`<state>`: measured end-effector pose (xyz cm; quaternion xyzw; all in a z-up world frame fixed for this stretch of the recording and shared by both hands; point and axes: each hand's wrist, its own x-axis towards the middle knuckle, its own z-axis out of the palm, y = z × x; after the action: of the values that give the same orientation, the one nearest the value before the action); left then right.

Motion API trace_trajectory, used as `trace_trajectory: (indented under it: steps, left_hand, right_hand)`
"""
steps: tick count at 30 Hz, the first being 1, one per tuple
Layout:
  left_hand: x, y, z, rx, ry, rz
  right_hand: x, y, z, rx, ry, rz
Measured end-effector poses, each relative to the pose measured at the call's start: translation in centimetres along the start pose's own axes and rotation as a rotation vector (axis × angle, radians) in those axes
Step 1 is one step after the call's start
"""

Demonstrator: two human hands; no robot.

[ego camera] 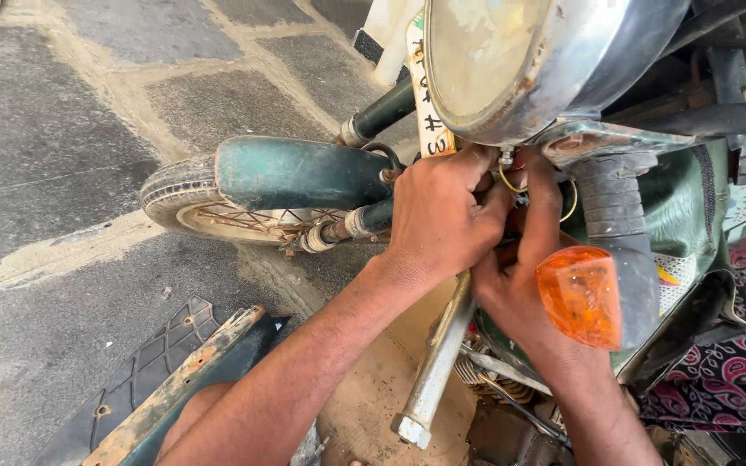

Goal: The person works on the front of a green TVS motorcycle, manipulating the headlight wiring and connectors near the handlebar and front panel by hand. They turn and reposition the motorcycle's front section while handling wires and the license plate area, continuing to work on the wiring connections.

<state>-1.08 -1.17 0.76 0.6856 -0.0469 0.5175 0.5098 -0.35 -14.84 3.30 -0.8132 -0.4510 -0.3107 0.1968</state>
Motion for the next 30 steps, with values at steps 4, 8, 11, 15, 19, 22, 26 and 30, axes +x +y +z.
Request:
trace_trajectory:
  steps: [4,8,11,15,19,22,26,30]
  left_hand:
    - [-0.1,-0.4,0.4,0.002,0.025,0.030]
    - [0.1,-0.6,0.7,0.010,0.052,0.093]
    - [0.2,-0.7,0.7,0.005,0.039,0.107]
    - [0.1,-1.0,0.9,0.028,0.049,0.122]
    - [0.1,-0.9,0.7,-0.009,0.035,0.129]
    - [0.1,-0.9,0.8,-0.030,0.060,0.146]
    - [-0.2,-1.1,1.4,-0.058,0.064,0.093]
    - [-0.4,-1.2,2.3,-0.047,0.124,0.132]
  right_hand:
    - [0.3,-0.6,-0.3,-0.101,0.000,0.042]
    - [0.5,-0.1,0.0,-0.055,0.121,-0.184]
    - [0.4,0.0,0.3,-0.027,0.098,-0.115]
    - [0.3,-0.3,0.3,0.003,0.040,0.033]
    - [0.6,-0.2,0.3,-0.009,0.050,0.012]
    - [0.7,0.1,0.0,-0.128,0.031,0.008]
    - [0.3,0.8,0.1,-0.144,0.085,-0.107]
    - [0.4,0.8,-0.3,-0.229,0.069,-0.098]
